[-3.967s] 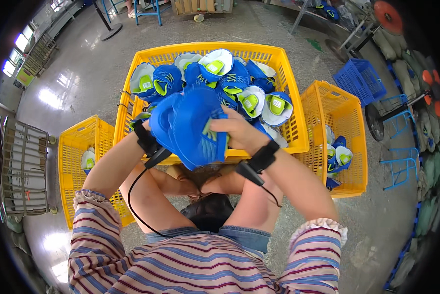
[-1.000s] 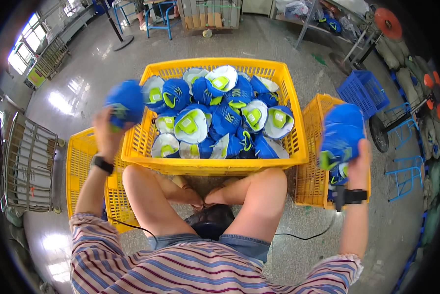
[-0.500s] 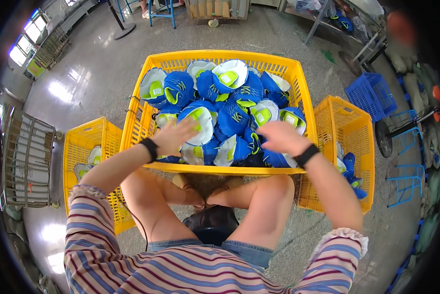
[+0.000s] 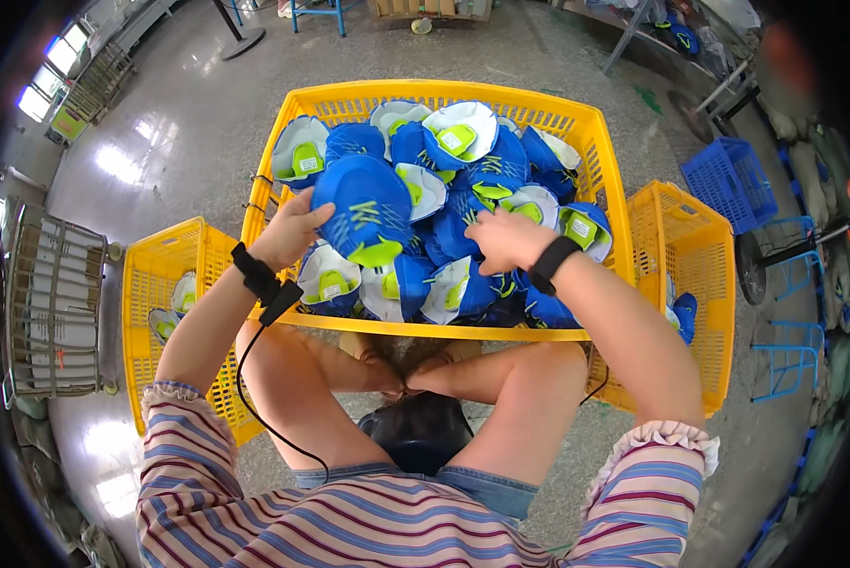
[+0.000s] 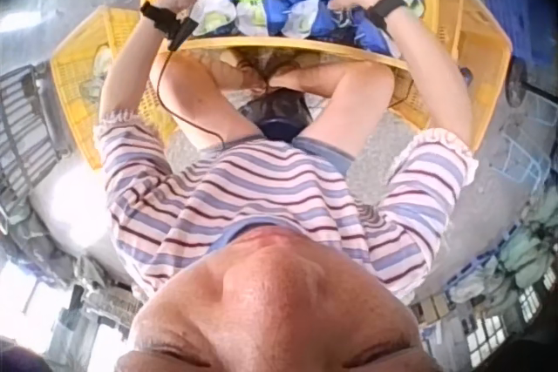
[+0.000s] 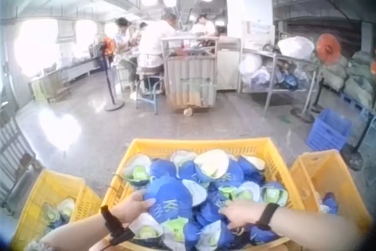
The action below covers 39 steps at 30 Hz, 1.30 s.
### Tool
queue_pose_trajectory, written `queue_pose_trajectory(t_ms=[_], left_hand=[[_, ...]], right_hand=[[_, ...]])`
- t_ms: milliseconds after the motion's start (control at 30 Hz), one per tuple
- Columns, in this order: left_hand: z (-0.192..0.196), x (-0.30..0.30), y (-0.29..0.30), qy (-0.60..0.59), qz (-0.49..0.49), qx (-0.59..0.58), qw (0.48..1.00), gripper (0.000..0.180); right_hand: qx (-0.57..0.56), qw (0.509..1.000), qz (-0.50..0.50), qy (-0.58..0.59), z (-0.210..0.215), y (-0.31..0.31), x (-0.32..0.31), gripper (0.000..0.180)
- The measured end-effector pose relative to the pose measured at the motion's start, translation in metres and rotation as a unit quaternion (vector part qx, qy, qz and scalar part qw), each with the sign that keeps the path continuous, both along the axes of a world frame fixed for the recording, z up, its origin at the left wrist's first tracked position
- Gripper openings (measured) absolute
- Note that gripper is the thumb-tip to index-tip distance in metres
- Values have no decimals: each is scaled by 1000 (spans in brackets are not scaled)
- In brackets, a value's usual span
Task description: The person sits on a low stool and sorts blue and green shoes from a central yellow crate into two adjacent yellow crates. They pick up pairs of shoes, briefly inspect them, and place them into the left or right crate, continuing this process until the central crate is empty.
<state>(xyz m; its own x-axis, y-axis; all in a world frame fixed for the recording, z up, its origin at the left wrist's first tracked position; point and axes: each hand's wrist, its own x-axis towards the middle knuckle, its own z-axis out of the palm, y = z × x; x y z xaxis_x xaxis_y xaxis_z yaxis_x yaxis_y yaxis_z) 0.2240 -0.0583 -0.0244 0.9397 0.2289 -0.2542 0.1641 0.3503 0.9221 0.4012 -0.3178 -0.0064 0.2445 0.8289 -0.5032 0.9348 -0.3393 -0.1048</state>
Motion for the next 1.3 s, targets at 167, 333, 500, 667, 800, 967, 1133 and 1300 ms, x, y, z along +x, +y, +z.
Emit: queue_pose_trajectory(t_ms=[167, 333, 500, 667, 800, 967, 1133, 1300], left_hand=[[-2, -29, 22, -45, 167, 56, 983, 54], [12, -52, 26, -15, 102, 282, 954, 30], [15, -68, 29, -39, 140, 223, 964, 26], [12, -44, 20, -65, 143, 224, 962, 25], [14, -36, 2, -61, 104, 163, 979, 25], [15, -28, -13, -99, 48, 138, 984, 27], [26, -20, -52, -90, -98, 239, 962, 27], [17, -18, -106, -60, -182, 227, 955, 58]], right_hand=[[35, 990, 130, -46, -7, 70, 13, 29], [116, 970, 65, -204, -142, 91, 27, 31], [325, 920, -76, 207, -50, 86, 44, 18], [294, 862, -114, 396, 31, 63, 40, 17], [329, 837, -99, 426, 43, 47, 23, 24], [373, 835, -168, 367, 46, 24, -4, 40], [401, 809, -278, 328, 30, 11, -43, 71], [291, 746, -348, 488, 14, 11, -57, 48]])
